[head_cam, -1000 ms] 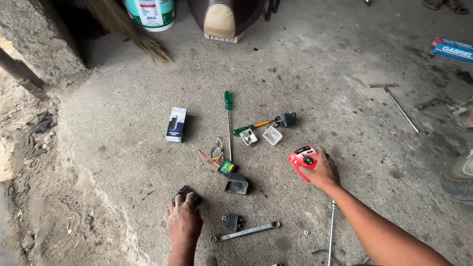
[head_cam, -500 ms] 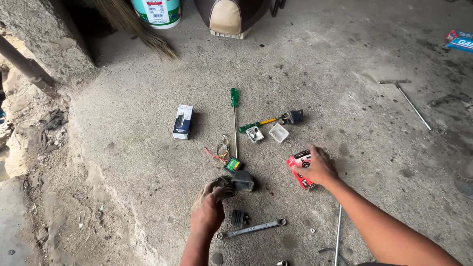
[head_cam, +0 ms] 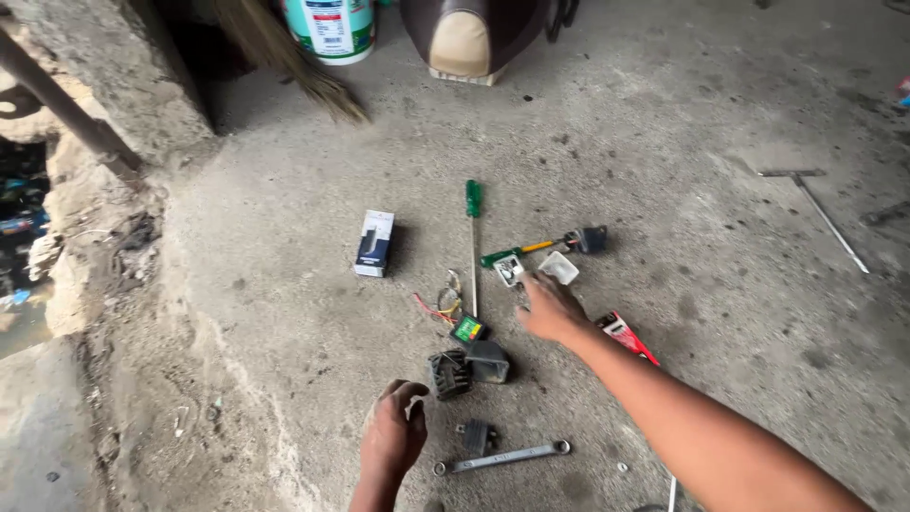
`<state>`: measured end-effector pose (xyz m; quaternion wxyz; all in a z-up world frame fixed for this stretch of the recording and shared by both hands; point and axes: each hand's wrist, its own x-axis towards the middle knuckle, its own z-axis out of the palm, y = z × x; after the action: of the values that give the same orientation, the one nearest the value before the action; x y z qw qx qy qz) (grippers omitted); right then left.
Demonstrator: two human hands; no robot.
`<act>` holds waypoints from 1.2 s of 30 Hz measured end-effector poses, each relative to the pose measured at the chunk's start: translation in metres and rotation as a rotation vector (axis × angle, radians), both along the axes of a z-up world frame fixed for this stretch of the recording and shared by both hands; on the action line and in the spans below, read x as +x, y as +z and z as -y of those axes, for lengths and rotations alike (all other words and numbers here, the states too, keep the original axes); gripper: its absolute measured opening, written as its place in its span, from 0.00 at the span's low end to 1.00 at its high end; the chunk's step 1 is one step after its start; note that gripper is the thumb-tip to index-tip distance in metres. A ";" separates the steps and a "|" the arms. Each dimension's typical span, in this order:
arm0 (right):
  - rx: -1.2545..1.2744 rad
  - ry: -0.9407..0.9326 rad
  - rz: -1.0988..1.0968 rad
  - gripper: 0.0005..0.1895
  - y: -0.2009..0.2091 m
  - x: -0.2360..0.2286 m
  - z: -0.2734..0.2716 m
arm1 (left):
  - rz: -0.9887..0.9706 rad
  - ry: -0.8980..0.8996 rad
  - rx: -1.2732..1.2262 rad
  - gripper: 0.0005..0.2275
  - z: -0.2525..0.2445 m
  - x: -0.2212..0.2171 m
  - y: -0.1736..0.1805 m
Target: Replace the rubber footrest on a motorcycle pedal.
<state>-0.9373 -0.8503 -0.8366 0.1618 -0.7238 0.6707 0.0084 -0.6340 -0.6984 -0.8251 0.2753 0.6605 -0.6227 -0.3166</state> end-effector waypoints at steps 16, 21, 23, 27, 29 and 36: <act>-0.087 0.465 -0.092 0.64 0.004 0.201 0.143 | -0.024 0.166 0.177 0.08 0.020 0.052 0.011; -0.028 0.299 -0.076 0.82 -0.004 0.236 0.163 | -0.079 0.249 0.378 0.09 0.014 0.070 0.014; 0.004 0.265 -0.026 0.82 -0.015 0.234 0.173 | -0.093 0.271 0.365 0.09 0.009 0.080 0.005; 0.110 0.196 0.039 0.82 -0.007 0.236 0.168 | -0.303 0.302 0.284 0.10 0.002 0.097 -0.043; 0.052 0.299 0.110 0.79 -0.049 0.228 0.157 | -0.456 0.387 0.320 0.13 0.007 0.102 -0.037; 0.389 0.699 0.575 0.70 0.057 0.224 0.001 | -1.533 0.584 0.531 0.31 0.020 0.093 0.024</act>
<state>-0.7131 -0.8509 -0.7792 0.4598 -0.8351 0.3017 -0.0128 -0.5412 -0.7180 -0.8013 0.5265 0.4406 0.0245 -0.7267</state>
